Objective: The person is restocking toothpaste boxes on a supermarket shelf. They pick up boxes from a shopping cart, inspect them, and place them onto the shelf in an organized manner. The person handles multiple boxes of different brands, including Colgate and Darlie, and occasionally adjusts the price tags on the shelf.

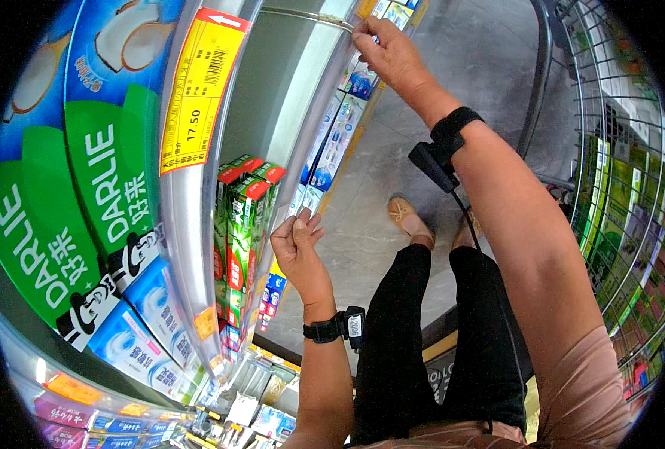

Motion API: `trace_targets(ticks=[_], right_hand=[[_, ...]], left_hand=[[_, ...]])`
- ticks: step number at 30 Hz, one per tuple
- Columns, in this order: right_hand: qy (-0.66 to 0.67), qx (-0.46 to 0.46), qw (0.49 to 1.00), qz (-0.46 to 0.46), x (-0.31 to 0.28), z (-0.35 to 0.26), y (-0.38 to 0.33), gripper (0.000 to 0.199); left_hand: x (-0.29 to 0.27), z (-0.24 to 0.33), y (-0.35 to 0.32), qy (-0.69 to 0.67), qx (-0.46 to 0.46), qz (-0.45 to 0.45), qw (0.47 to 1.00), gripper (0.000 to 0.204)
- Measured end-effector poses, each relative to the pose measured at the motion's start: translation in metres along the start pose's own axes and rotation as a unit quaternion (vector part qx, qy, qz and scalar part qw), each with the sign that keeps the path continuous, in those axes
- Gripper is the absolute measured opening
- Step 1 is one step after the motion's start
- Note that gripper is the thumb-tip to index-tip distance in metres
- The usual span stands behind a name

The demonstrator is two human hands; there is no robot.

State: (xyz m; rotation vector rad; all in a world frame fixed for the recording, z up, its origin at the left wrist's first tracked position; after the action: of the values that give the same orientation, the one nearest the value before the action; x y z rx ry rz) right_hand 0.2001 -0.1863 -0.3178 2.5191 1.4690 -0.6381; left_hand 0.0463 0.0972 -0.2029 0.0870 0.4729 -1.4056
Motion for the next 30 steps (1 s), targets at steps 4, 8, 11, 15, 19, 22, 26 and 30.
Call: trace_targets(ticks=[4,8,11,15,19,22,26,30], right_hand=[[0.110,0.052,0.992,-0.027,-0.005,0.002,0.004,0.026],[0.156,0.054,0.986,-0.037,-0.007,-0.004,-0.005,0.029],[0.167,0.063,0.983,-0.037,-0.008,-0.005,-0.010,0.029],[0.099,0.037,0.992,-0.061,-0.011,-0.002,-0.007,0.030],[0.096,0.029,0.994,-0.046,-0.007,-0.002,-0.009,0.031],[0.127,0.025,0.991,-0.026,-0.007,-0.004,-0.009,0.031],[0.142,0.017,0.990,-0.017,-0.007,-0.003,-0.009,0.031],[0.151,0.046,0.987,-0.035,-0.003,-0.008,-0.002,0.029]], left_hand=[[0.002,-0.001,0.001,-0.002,-0.004,0.003,1.000,0.030],[0.000,-0.005,-0.004,0.002,-0.011,0.000,1.000,0.030],[0.001,-0.007,-0.005,0.002,-0.013,-0.004,1.000,0.030],[0.002,-0.007,-0.006,0.000,-0.016,-0.009,1.000,0.029],[0.001,-0.008,-0.006,-0.002,-0.015,-0.010,1.000,0.030],[0.002,-0.005,-0.006,0.010,-0.014,-0.009,1.000,0.032],[-0.001,-0.010,-0.006,-0.013,-0.028,-0.008,0.999,0.032],[0.000,-0.009,-0.004,-0.018,-0.026,-0.006,0.999,0.031]])
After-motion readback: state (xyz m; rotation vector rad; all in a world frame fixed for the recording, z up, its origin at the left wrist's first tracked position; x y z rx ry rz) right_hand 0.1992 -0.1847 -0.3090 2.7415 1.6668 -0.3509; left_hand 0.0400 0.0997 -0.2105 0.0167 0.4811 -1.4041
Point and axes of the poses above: each hand's wrist, its own y-axis towards the middle knuckle, its own x-axis out of the palm, z = x × y, the point moved 2 cm from there along y, towards the middle knuckle, and after that the axes turned 12 degrees about x, right-handed, at the moved point
